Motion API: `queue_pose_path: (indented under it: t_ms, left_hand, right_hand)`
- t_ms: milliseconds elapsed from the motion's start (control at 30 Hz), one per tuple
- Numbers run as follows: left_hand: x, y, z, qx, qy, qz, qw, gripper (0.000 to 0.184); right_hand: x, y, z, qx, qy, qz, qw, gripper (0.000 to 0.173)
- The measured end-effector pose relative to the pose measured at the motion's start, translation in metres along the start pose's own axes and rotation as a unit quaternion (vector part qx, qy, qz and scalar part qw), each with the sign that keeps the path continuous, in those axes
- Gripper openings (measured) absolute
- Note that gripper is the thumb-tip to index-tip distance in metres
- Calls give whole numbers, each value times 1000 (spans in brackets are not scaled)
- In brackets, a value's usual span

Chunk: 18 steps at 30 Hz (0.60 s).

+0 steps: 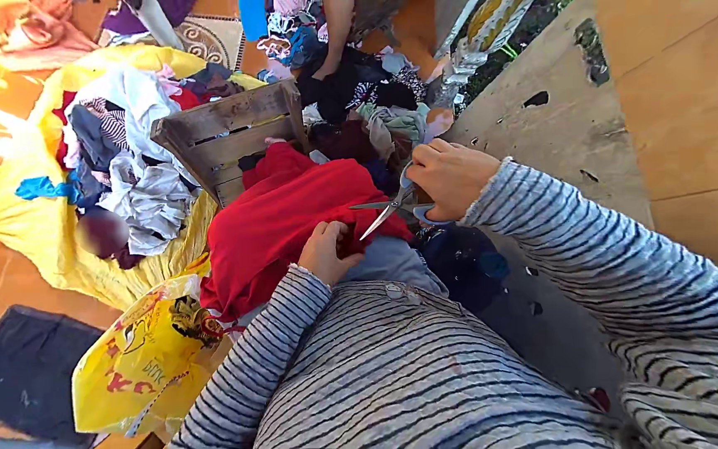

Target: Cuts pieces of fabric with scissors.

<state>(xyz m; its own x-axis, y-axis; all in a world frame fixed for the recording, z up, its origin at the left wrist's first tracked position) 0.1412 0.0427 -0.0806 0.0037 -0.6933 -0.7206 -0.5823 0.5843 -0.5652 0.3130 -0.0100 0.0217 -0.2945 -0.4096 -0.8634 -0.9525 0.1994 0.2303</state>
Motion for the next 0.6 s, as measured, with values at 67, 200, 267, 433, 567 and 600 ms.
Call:
queue_pose_path:
  t_ms: [67,200,267,433,567,600]
  left_hand:
    - [3,-2,-4,-6,-27,13,1000,56]
    - [1,-2,-6,6,-72,37,997,51]
    - [5,-6,-4,20,-78,74,994,77]
    - [2,2,-9,36,-162,54,985,48]
    - [-25,-20,-28,111,-288,54,950,21]
    - [-50,-53,-37,36,-160,79,983,22]
  right_hand:
    - [1,1,2,6,14,-1,1000,60]
    - [5,-2,-2,11,22,-1,1000,60]
    - [8,-7,-3,21,26,3,999,61]
    - [-11,17,-34,82,-14,-3,997,55]
    - [-61,110,-93,-7,-76,-50,996,21]
    - [-63,131,-104,-54,-198,-72,976,22]
Point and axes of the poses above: each hand's wrist, its own z-axis towards the middle knuckle, its own x-axis out of the palm, y = z × x, the point moved 8 cm from there along z, towards the middle knuckle, and after that the axes turned 14 degrees about z, right-handed, at the moved point
